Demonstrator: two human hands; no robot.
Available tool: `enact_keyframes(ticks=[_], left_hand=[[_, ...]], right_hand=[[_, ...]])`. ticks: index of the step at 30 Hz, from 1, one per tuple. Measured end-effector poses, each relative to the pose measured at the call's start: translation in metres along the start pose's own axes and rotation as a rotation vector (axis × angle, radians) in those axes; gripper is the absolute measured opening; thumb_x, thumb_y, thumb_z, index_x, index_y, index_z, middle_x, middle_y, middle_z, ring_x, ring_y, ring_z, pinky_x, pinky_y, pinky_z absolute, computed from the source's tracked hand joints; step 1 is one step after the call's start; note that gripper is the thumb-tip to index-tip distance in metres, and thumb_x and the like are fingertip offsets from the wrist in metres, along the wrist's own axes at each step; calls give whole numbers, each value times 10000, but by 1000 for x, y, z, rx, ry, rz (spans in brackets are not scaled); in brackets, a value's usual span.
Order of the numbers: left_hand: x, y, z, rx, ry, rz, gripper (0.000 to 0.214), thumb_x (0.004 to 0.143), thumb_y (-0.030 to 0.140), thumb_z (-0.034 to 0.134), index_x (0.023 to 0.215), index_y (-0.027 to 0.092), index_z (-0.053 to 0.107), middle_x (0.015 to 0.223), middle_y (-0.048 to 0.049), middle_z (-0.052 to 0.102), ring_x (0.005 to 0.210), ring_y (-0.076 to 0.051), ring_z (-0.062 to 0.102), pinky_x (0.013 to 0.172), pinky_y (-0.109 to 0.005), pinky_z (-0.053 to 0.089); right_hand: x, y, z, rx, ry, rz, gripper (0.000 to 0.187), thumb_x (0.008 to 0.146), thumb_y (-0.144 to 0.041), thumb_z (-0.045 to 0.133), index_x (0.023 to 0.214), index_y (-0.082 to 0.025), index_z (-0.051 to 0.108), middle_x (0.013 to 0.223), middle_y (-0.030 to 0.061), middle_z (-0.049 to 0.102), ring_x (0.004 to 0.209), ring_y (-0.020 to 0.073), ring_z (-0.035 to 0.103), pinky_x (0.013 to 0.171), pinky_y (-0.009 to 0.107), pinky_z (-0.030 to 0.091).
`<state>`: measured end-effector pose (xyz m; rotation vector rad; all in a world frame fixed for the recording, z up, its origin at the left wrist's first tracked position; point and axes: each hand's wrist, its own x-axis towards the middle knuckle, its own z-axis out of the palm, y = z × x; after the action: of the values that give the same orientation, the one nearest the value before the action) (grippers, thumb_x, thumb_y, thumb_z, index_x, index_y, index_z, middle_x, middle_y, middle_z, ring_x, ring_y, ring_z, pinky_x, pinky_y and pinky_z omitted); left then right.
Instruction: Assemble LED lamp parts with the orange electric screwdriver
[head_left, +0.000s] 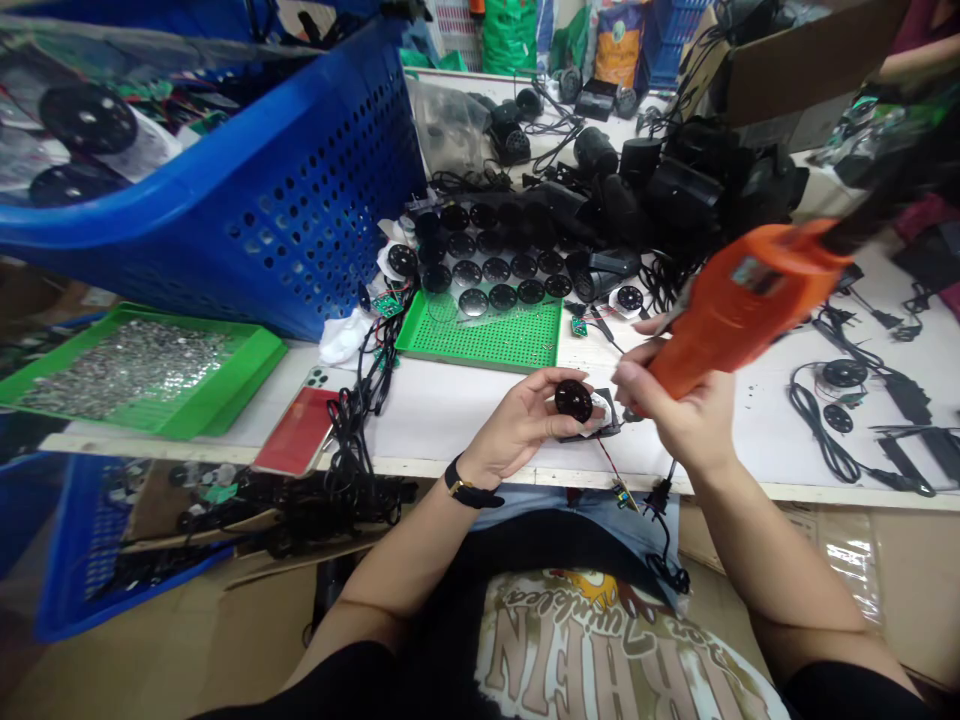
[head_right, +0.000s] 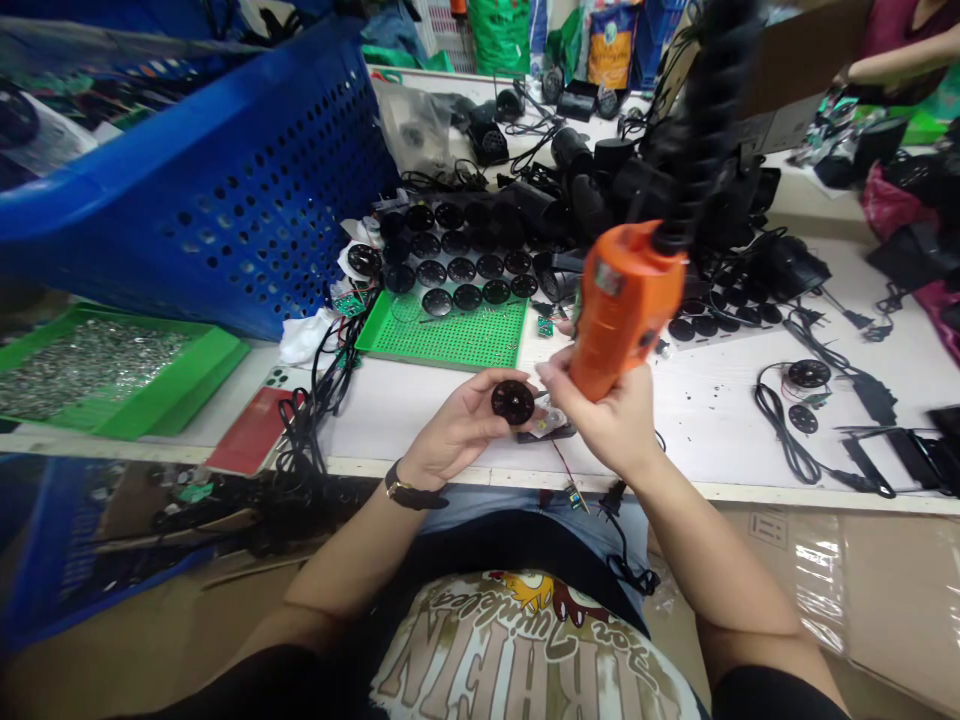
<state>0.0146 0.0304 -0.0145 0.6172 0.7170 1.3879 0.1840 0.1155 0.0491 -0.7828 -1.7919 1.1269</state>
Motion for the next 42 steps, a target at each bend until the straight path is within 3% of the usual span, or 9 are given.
enact_keyframes(ticks=[3, 6, 10, 14, 21, 28, 32, 42], left_hand=[[-3, -11, 2, 239, 78, 147, 614, 617, 190, 976, 1120, 205, 623, 1196, -49, 709, 1055, -204, 739, 979, -384, 590], [-3, -23, 9, 546, 123, 278, 557, 690, 239, 938, 1149, 200, 624, 1186, -83, 730, 1111, -227, 715, 1027, -430, 561], [5, -37, 19, 1060, 183, 514, 478, 735, 260, 911, 1151, 221, 678, 1213, -85, 736, 1274, -298, 616, 1131, -536, 466], [15, -45, 20, 1274, 223, 571, 488, 738, 335, 913, 1159, 219, 695, 1202, -70, 737, 1251, -305, 581, 1113, -528, 456], [12, -51, 9, 1285, 300, 600, 542, 748, 437, 895, 1202, 216, 698, 1176, -72, 732, 1188, -279, 591, 1073, -474, 461], [7, -53, 5, 1229, 273, 576, 575, 762, 467, 869, 1253, 230, 685, 1196, -84, 733, 1176, -269, 621, 1076, -483, 472], [7, -55, 5, 1209, 281, 554, 578, 754, 450, 877, 1264, 256, 684, 1203, -77, 736, 1182, -270, 628, 1076, -491, 483], [5, -59, 2, 1140, 272, 593, 561, 787, 435, 853, 1283, 248, 669, 1201, -87, 736, 1173, -264, 653, 1047, -489, 512]], right_hand=[[-10, 1, -3, 152, 170, 49, 247, 847, -418, 766, 949, -234, 638, 610, -52, 613, 449, 121, 546, 465, 295, 464], [-19, 2, -5, 185, 280, 51, 334, 814, -432, 792, 1018, -252, 597, 564, -76, 579, 399, 127, 516, 445, 309, 465], [-27, 2, -4, 207, 356, 10, 307, 809, -360, 780, 1019, -247, 586, 564, -77, 575, 390, 133, 512, 431, 311, 453], [-29, 0, -4, 244, 398, -15, 268, 784, -273, 767, 997, -233, 607, 546, -87, 561, 381, 125, 494, 428, 308, 457], [-22, -1, 1, 194, 445, -75, 228, 807, -329, 704, 978, -255, 573, 546, -91, 488, 402, 135, 487, 454, 324, 471], [-12, -2, 19, 191, 507, -198, 176, 842, -382, 613, 974, -295, 536, 565, -83, 403, 412, 142, 471, 490, 346, 503], [-8, -1, 27, 104, 526, -166, 219, 869, -466, 553, 1007, -297, 544, 577, -76, 342, 409, 140, 438, 494, 359, 511], [-7, 8, 34, 203, 528, -175, 210, 858, -417, 606, 1014, -285, 564, 568, -86, 377, 407, 117, 421, 486, 321, 491]])
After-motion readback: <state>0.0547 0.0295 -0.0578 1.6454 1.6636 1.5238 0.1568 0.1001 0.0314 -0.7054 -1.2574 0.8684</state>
